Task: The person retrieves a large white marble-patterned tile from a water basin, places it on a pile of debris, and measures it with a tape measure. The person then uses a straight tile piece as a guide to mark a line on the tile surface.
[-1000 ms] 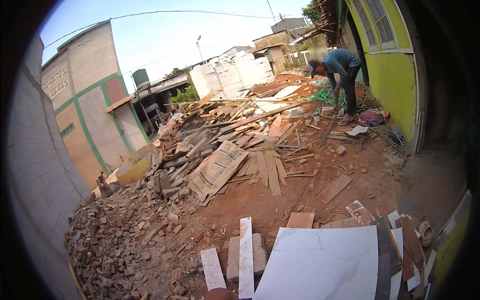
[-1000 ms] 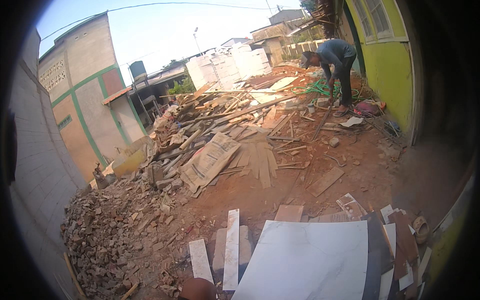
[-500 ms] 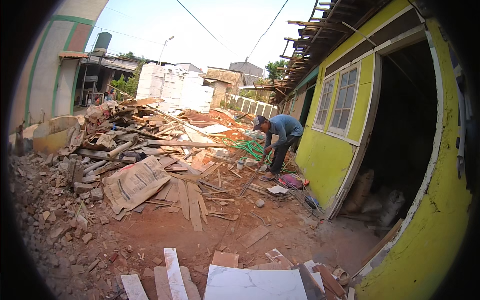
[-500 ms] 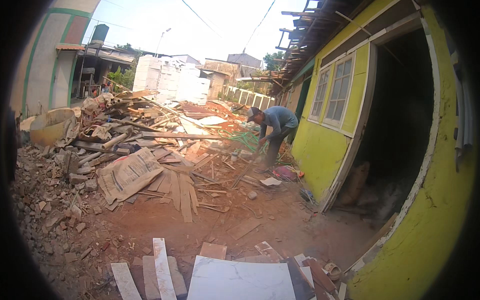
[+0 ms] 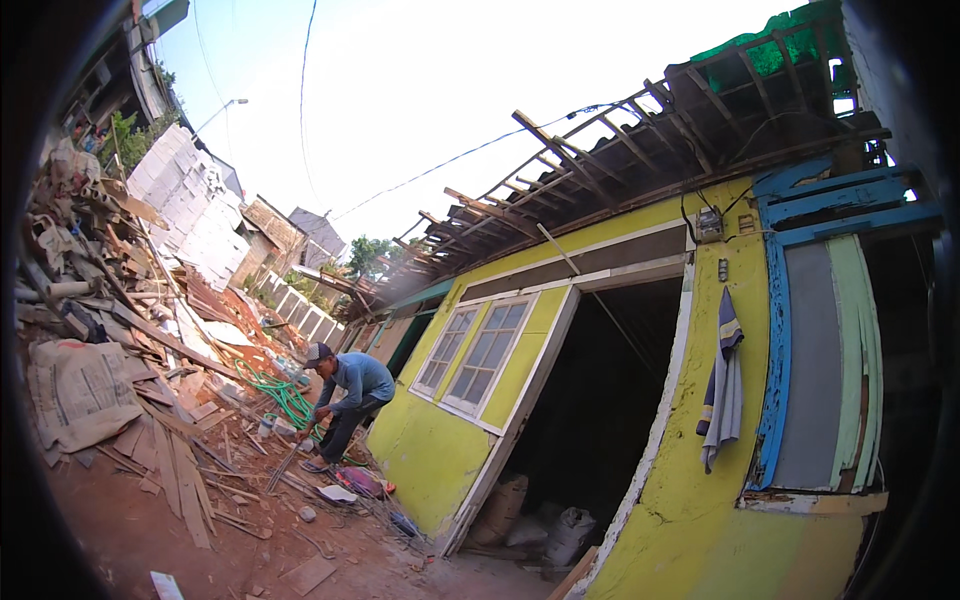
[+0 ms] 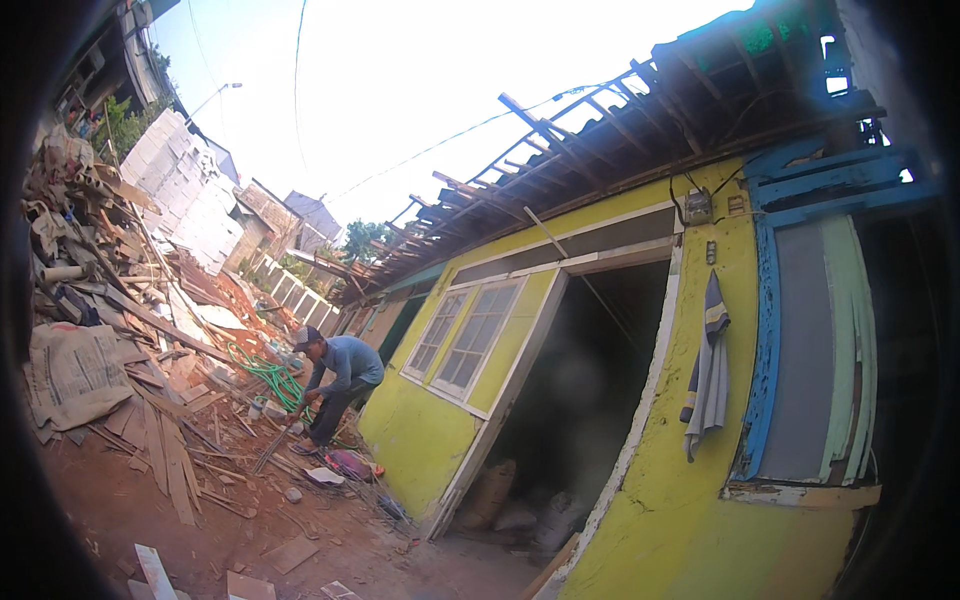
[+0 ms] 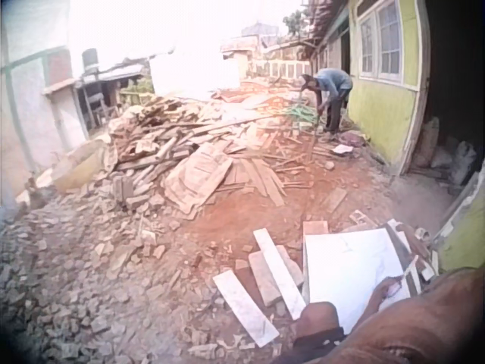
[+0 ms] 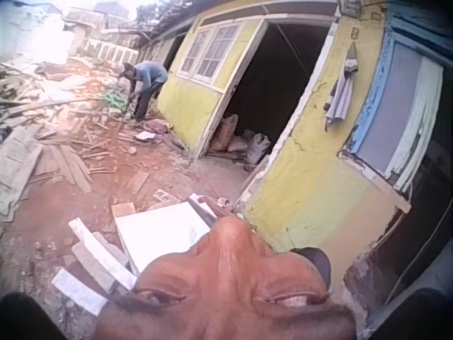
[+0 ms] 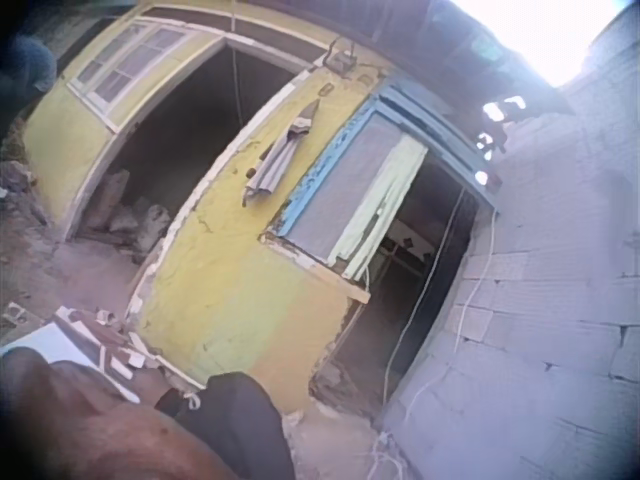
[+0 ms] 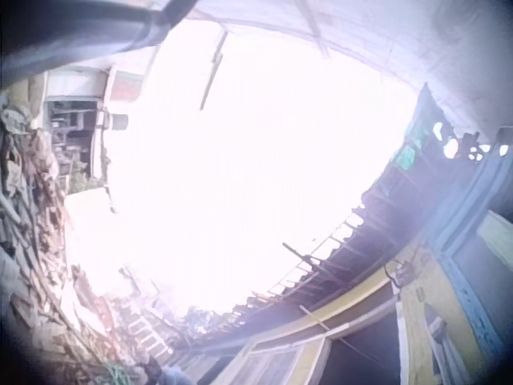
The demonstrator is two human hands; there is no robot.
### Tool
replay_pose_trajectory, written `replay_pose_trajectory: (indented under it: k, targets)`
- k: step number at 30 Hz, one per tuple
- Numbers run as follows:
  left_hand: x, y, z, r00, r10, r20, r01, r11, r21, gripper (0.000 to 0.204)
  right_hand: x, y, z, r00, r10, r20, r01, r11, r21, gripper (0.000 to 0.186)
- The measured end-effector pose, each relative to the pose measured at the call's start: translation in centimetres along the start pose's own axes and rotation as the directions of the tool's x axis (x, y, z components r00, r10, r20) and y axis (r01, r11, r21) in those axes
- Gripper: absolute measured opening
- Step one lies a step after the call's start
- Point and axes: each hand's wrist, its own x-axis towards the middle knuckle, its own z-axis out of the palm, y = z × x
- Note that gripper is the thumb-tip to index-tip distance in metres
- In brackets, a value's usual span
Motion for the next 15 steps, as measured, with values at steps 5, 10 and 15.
replay_pose_trajectory:
  k: [5,10,15]
  targets:
    - [-0.2,0.3,-0.5,1.000,0.000,-0.008,-0.001,0.994,-0.108,0.050,1.2,-1.8,0.5,0.999,-0.045,0.004,0.045,0.997,-0.058,0.022]
    - [1.1,0.3,-2.5,0.996,0.023,-0.092,-0.042,0.975,-0.218,0.049,1.8,-6.0,4.4,0.991,-0.131,0.039,0.136,0.978,-0.158,0.022]
    - [0.9,1.0,1.4,0.998,0.010,-0.065,-0.026,0.966,-0.259,0.048,-1.0,-9.6,6.9,0.989,-0.149,0.011,0.102,0.616,-0.781,0.022]
